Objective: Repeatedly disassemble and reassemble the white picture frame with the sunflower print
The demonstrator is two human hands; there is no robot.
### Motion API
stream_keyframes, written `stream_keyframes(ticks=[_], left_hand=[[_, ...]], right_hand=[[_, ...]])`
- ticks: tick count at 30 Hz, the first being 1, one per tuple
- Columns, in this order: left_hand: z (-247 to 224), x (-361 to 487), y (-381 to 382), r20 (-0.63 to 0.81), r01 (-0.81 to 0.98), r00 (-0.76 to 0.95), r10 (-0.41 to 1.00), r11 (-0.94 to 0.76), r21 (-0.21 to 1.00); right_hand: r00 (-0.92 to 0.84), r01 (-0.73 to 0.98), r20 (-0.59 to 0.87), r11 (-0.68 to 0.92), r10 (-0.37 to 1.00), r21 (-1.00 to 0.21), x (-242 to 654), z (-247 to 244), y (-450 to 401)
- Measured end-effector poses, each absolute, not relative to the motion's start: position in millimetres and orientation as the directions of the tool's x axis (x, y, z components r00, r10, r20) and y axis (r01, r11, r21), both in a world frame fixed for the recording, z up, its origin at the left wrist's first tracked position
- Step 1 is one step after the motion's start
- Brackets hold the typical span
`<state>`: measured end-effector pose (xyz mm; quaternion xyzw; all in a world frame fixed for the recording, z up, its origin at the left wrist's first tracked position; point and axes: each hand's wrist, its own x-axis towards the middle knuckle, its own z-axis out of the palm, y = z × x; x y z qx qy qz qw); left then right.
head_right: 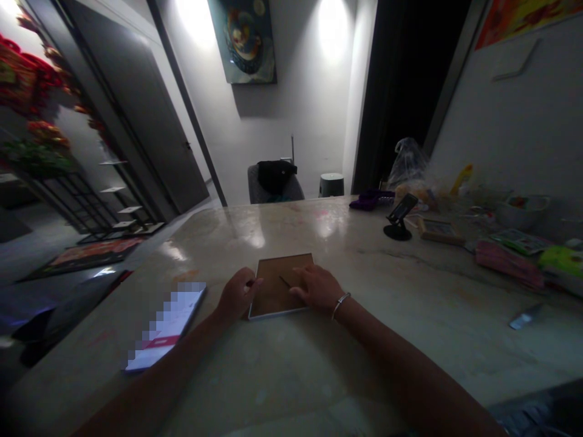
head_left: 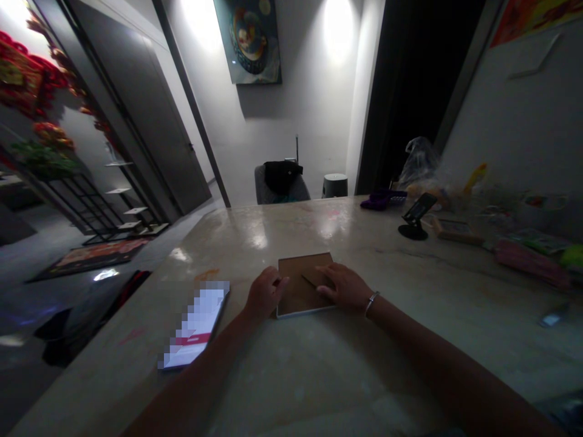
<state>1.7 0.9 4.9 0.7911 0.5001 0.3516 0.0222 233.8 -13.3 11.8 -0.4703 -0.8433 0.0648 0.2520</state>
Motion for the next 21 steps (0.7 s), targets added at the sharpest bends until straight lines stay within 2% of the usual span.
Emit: stream_keyframes(ticks=[5,10,12,15,18,21], left_hand=[[3,3,0,0.523,0.784,0.268,0.809,-0.498,0.37],[6,4,-1,0.548,0.76,0.094,0.831,-0.416,0.499],[7,2,1,0.548,0.741,0.048,0.835,-0.398,0.542],[1,0,7,0.494,0.691,0.032,0.869,-0.376,0.617],[-9,0,11,0.409,0.596,0.04,0.912,-0.35,0.722],[-17,3,9,0.341,0.465,0.137,0.93,-0.364,0.807]], right_hand=[[-0.437,0.796,0.319,0.527,0.841,-0.299,226,10,-20],[-0.387,0.758,0.398,0.533,0.832,-0.377,230,7,-12],[-0.329,0.713,0.445,0.528,0.833,-0.461,231,6,-8],[-0.174,0.568,0.443,0.457,0.879,-0.684,230,6,-4],[-0.106,0.275,0.296,0.314,0.949,-0.909,227,7,-4],[-0.196,0.055,0.165,0.178,0.967,-0.982,222,8,-8]])
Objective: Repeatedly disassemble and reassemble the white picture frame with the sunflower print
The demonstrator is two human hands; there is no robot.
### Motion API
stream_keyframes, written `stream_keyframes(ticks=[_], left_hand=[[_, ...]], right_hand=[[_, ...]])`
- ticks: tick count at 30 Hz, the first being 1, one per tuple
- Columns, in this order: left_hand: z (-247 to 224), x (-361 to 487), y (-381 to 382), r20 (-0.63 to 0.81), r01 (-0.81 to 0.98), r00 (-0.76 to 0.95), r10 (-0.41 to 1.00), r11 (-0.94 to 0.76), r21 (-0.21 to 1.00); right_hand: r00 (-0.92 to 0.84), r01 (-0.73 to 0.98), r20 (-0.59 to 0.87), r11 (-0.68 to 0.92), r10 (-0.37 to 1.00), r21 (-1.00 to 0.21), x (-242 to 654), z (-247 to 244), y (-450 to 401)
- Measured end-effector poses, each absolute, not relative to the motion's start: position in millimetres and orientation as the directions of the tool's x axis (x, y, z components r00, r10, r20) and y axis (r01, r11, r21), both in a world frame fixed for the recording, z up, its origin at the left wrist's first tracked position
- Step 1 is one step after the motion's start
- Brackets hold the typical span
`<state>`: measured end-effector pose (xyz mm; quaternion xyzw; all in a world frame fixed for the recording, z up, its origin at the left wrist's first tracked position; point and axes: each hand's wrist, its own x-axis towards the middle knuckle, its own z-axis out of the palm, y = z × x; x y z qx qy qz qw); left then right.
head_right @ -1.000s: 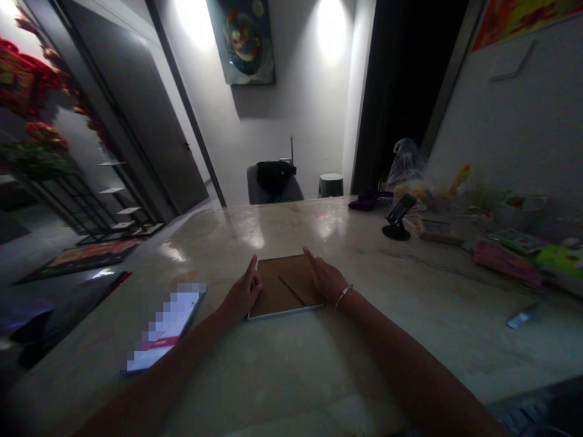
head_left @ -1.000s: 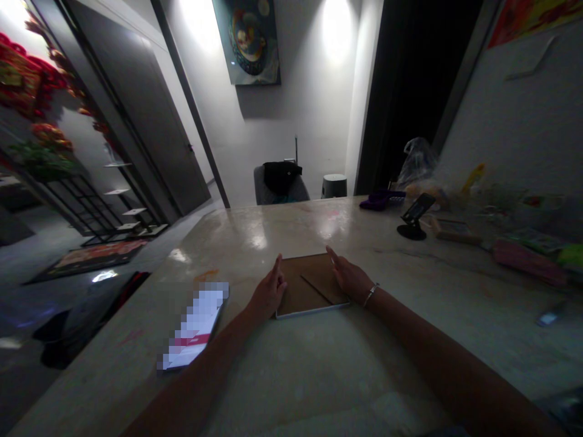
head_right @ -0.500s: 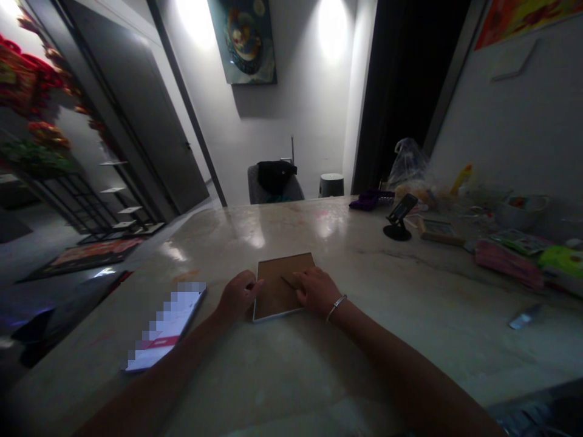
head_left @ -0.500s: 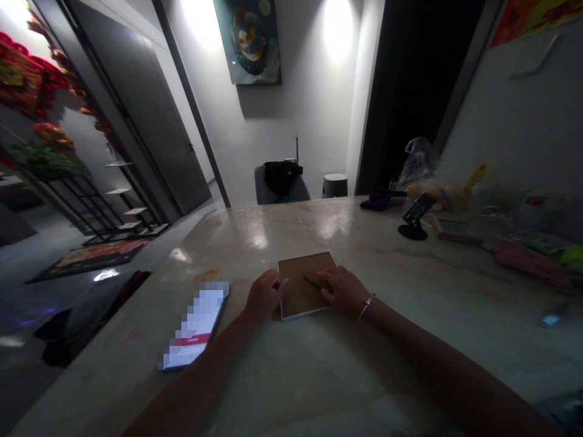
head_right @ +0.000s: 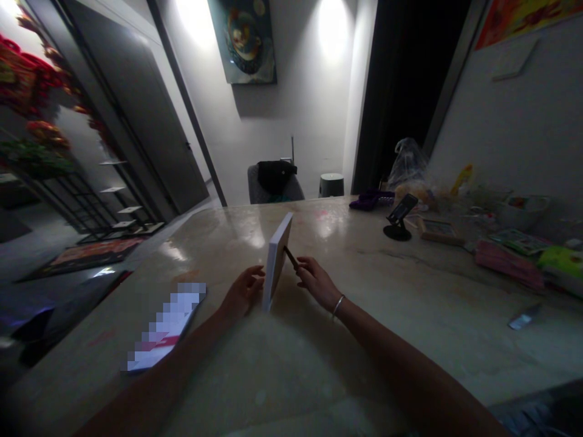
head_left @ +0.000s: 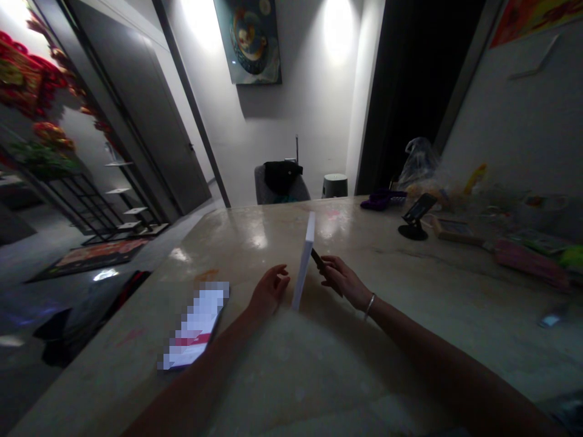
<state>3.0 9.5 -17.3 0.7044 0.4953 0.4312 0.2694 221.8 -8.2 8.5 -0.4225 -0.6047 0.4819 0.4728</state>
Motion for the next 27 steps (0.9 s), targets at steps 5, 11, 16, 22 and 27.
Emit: stream_keyframes(ticks=[5,11,16,22,27], left_hand=[[-17,6,6,0.284,0.408,0.131,0.95,-0.313,0.858],[-11,9,7,0.282,0.39,0.17,0.944,-0.327,0.861],[-15,8,8,0.303,0.511,0.145,0.942,-0.333,0.792],[-13,5,9,0.327,0.701,0.24,0.914,-0.396,0.593],[-8,4,7,0.309,0.779,0.198,0.93,-0.341,0.526]], right_hand=[[-0.321,-0.016,0.115,0.116,0.94,-0.993,220,8,-11],[-0.447,-0.173,0.129,0.057,0.885,-0.983,220,12,-17],[-0.574,-0.108,-0.112,-0.21,0.811,-0.972,221,7,-19],[-0.718,0.216,-0.341,-0.271,0.607,-0.938,241,-2,-8],[-0.534,0.39,-0.387,-0.187,0.752,-0.902,257,6,3]])
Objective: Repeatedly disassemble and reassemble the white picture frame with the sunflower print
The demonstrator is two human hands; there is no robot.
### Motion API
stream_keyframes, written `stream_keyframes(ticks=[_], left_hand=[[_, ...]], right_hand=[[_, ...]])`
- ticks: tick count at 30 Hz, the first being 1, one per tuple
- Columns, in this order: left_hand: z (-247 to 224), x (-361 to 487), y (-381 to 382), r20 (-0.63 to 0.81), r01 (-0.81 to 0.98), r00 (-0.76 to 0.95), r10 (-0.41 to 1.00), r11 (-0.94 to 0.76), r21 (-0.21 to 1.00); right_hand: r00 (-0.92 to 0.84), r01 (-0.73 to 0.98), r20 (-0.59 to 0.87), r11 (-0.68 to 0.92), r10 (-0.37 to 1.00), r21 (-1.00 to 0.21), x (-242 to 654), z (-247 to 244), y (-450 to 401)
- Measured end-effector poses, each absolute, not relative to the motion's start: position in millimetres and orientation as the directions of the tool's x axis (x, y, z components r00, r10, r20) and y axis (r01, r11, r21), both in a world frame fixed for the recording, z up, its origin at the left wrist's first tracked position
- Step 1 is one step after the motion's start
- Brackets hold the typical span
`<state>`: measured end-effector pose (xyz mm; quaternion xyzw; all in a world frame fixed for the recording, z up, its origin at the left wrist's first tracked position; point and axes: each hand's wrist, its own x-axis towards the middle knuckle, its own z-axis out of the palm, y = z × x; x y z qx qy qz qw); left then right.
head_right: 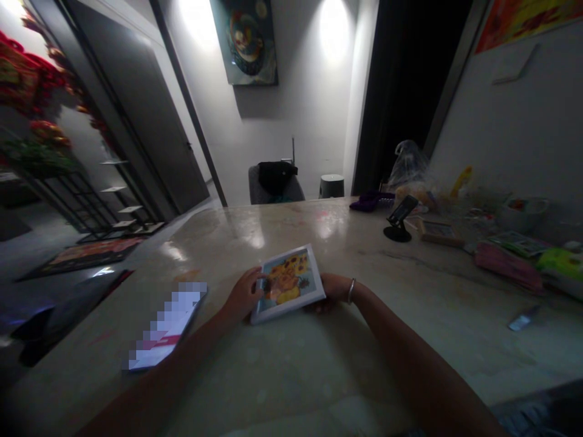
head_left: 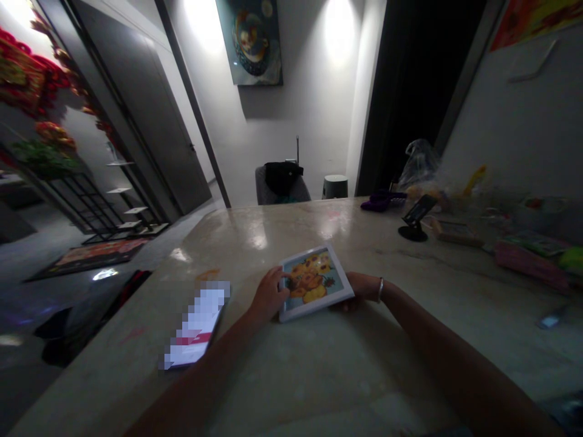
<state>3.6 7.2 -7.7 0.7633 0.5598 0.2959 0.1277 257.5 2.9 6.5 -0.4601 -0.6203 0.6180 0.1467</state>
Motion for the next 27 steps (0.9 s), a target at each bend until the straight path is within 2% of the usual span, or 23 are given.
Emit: stream_keyframes(ticks=[5,8,10,12,14,17,19,23,27], left_hand=[[-8,0,7,0.324,0.783,0.173,0.93,-0.329,0.527],[-7,0,8,0.344,0.733,0.171,0.923,-0.353,0.582],[-4,1,8,0.353,0.664,0.119,0.928,-0.339,0.667],[1,2,7,0.345,0.532,0.036,0.938,-0.311,0.788],[8,3,5,0.303,0.307,-0.009,0.953,-0.286,0.908],[19,6,0,0.204,-0.063,0.096,0.974,-0.199,0.978],[24,9,-4,0.172,-0.2,0.205,0.964,-0.131,0.971],[22,11,-5,0.116,-0.274,0.318,0.941,-0.026,0.961],[11,10,-1,0.066,-0.204,0.329,0.942,0.003,0.979]], right_hand=[[-0.26,0.579,-0.341,-0.137,0.903,-0.804,266,10,14],[-0.149,0.675,-0.217,-0.061,0.965,-0.736,264,10,16],[-0.11,0.685,-0.099,0.003,0.989,-0.729,262,11,15],[-0.139,0.593,-0.015,0.071,0.99,-0.802,259,14,12],[-0.251,0.388,0.026,0.125,0.968,-0.913,256,18,7],[-0.438,0.059,0.085,0.123,0.895,-0.991,252,22,0],[-0.493,-0.069,0.13,0.11,0.861,-0.992,251,22,-2],[-0.54,-0.192,0.153,0.056,0.828,-0.98,250,16,0],[-0.526,-0.127,0.066,-0.002,0.848,-0.992,247,5,5]])
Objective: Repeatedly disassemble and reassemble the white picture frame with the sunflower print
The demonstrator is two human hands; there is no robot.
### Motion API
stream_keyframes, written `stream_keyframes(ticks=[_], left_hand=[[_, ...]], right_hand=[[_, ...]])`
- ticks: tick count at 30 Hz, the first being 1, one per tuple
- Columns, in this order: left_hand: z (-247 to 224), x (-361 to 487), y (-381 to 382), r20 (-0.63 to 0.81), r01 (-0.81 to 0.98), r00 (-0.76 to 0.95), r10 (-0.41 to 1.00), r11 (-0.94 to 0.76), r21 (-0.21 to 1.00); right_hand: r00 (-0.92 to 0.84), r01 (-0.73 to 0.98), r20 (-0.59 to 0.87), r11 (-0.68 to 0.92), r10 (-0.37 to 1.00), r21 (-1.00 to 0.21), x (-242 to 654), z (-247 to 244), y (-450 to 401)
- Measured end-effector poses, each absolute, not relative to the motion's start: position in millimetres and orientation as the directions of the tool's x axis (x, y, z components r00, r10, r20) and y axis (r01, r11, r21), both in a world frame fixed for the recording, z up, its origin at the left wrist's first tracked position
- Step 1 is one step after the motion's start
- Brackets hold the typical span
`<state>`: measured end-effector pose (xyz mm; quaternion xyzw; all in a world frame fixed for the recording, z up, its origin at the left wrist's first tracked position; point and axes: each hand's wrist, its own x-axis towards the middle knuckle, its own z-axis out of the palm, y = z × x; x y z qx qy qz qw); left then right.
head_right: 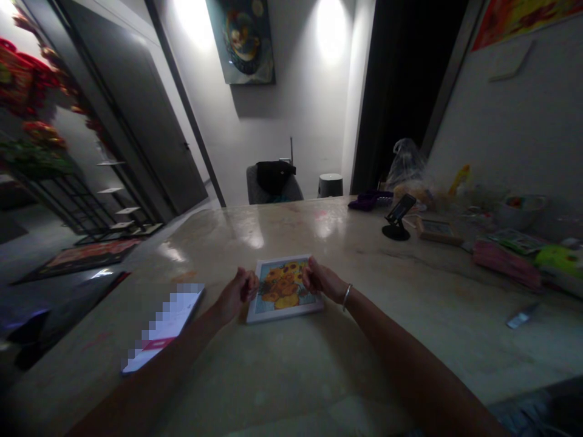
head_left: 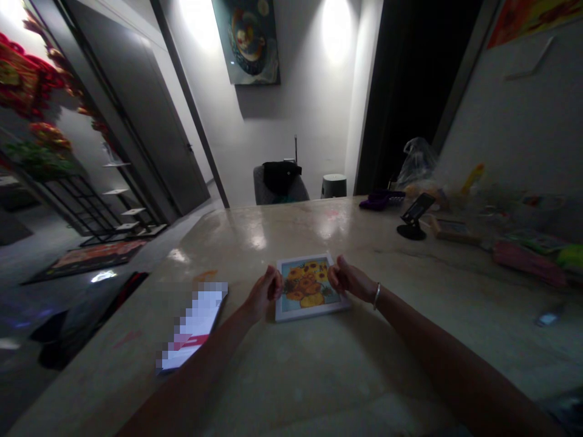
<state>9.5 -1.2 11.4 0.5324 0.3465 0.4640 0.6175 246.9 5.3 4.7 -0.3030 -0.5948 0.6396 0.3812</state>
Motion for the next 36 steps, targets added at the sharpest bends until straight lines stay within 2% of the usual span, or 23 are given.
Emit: stream_keyframes(ticks=[3,11,15,21,24,26,29,32,34,36], left_hand=[[5,9,1,0.081,-0.155,0.303,0.95,-0.034,0.987],[7,12,-3,0.067,-0.088,0.256,0.964,-0.045,0.995],[6,11,-3,0.094,-0.051,0.113,0.989,-0.089,0.995],[-1,5,5,0.1,0.01,-0.16,0.982,-0.099,0.995],[-4,5,7,0.117,0.062,-0.214,0.97,-0.106,0.992],[-4,6,7,0.1,0.091,-0.182,0.978,-0.085,0.992],[-2,7,6,0.099,0.182,-0.115,0.988,-0.077,0.98],[-1,6,5,0.115,0.247,-0.088,0.989,-0.09,0.965],[0,6,6,0.105,0.243,-0.076,0.992,-0.084,0.966],[0,6,6,0.093,0.227,-0.054,0.994,-0.079,0.971]], right_hand=[[-0.5,-0.063,-0.004,-0.041,0.866,-0.997,244,-1,8],[-0.457,-0.046,-0.022,-0.049,0.889,-0.998,241,5,2],[-0.295,0.004,0.02,0.022,0.955,-1.0,243,6,4],[-0.006,0.327,0.11,0.106,0.994,-0.939,253,-4,20],[0.002,0.555,0.16,0.132,0.987,-0.822,255,-7,22],[-0.028,0.633,0.152,0.135,0.988,-0.762,254,-8,21],[-0.056,0.639,0.146,0.148,0.988,-0.755,251,-7,17],[-0.052,0.58,0.149,0.151,0.987,-0.8,249,-6,16],[-0.018,0.487,0.13,0.122,0.991,-0.865,248,-5,17],[0.019,0.317,0.093,0.083,0.995,-0.945,247,-2,17]])
